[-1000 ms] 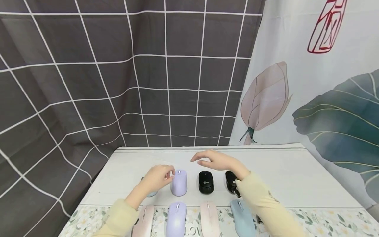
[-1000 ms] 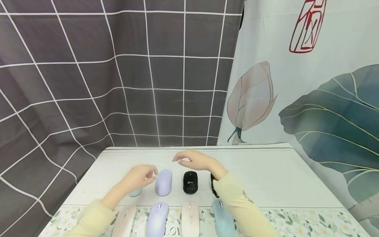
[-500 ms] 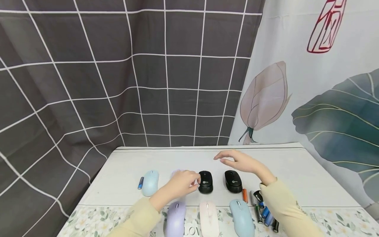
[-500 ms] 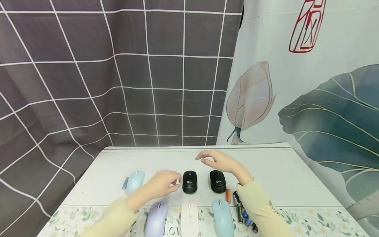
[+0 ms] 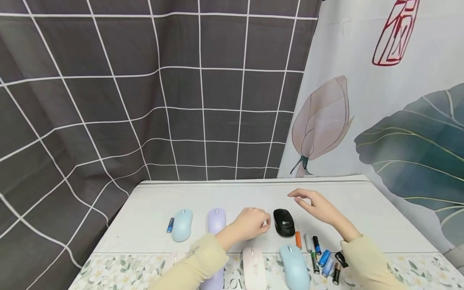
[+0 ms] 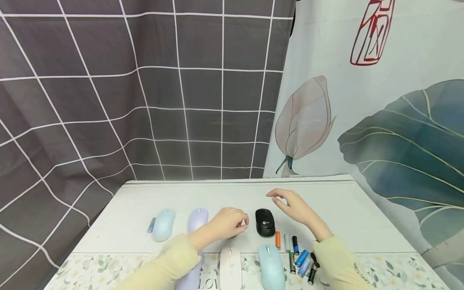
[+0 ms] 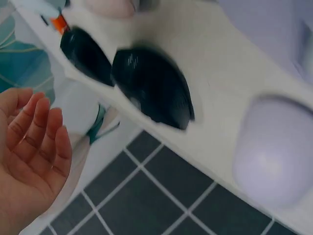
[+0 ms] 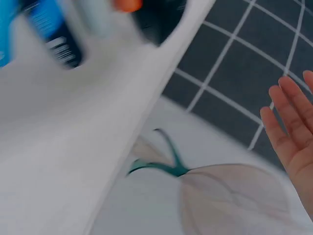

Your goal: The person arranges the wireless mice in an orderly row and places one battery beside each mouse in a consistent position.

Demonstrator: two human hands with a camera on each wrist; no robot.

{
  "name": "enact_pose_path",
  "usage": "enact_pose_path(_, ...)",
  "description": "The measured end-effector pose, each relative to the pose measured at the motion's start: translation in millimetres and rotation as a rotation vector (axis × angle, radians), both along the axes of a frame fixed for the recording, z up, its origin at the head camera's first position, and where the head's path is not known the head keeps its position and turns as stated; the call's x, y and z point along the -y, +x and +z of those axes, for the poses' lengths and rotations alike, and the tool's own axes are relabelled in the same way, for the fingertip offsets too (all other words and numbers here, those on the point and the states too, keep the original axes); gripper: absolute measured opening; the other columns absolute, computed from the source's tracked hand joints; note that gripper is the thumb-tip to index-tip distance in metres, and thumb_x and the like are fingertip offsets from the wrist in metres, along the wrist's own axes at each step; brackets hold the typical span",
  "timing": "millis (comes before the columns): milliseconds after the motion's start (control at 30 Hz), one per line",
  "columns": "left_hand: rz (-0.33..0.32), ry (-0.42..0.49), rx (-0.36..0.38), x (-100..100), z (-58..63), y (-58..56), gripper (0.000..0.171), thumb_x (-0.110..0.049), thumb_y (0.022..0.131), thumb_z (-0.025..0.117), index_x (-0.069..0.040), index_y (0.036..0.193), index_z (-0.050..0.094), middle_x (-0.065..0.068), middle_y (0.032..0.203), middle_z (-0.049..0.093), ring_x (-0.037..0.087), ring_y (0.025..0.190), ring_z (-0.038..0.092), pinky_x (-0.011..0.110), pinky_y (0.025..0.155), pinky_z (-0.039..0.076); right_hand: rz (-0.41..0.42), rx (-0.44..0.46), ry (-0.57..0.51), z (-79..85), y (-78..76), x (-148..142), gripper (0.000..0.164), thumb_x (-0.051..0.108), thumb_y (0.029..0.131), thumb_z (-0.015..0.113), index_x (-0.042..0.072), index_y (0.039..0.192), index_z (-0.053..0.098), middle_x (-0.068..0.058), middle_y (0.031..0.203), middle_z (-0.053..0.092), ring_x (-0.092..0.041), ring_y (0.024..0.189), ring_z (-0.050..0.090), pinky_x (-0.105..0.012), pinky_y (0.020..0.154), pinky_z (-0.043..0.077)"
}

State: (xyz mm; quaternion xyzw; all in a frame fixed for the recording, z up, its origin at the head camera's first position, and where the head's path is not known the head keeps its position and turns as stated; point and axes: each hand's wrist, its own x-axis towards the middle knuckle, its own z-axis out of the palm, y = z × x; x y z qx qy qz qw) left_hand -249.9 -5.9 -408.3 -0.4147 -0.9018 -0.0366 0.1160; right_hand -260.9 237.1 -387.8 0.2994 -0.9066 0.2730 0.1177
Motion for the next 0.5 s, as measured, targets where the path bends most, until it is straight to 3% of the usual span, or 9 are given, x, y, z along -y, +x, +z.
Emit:
enact_pose_path(133, 0.002, 0.018, -0.027, -18.5, -9.5, 0.0, 0.005, -0.028, 0.085, 0.066, -0.024, 0.085, 0.07, -0.014, 0.076, 0.066, -0.001, 0.064, 0.057, 0.013, 0.057, 0.045, -0.057, -0.032, -0.009, -9.4, -2.2, -14.7, 0.019, 0.003, 0.093, 0.053, 0.002, 0.108, 0.065, -0.013, 0.106, 0.068, -0.034, 0.095, 0.065, -0.049, 0.08, 0.053)
enact_pose_path(333, -0.043, -0.014, -0.03, -45.7, -18.8, -2.2, 0.008, -0.028, 0.088, 0.065, -0.024, 0.081, 0.067, -0.014, 0.074, 0.062, -0.002, 0.063, 0.049, 0.011, 0.057, 0.041, -0.209, -0.149, -0.064, -26.2, -5.7, -33.4, 0.018, -0.005, 0.089, 0.054, 0.0, 0.101, 0.066, -0.014, 0.095, 0.07, -0.033, 0.083, 0.065, -0.04, 0.068, 0.054)
enact_pose_path(500, -0.018, -0.058, -0.005, -66.6, -23.1, -2.0, 0.015, -0.038, 0.087, 0.064, -0.028, 0.096, 0.07, -0.016, 0.087, 0.069, -0.003, 0.074, 0.059, 0.012, 0.062, 0.046, -0.25, -0.125, -0.021, -41.4, -10.5, -47.6, 0.017, -0.005, 0.088, 0.054, -0.001, 0.101, 0.065, -0.017, 0.095, 0.069, -0.036, 0.087, 0.064, -0.051, 0.075, 0.052)
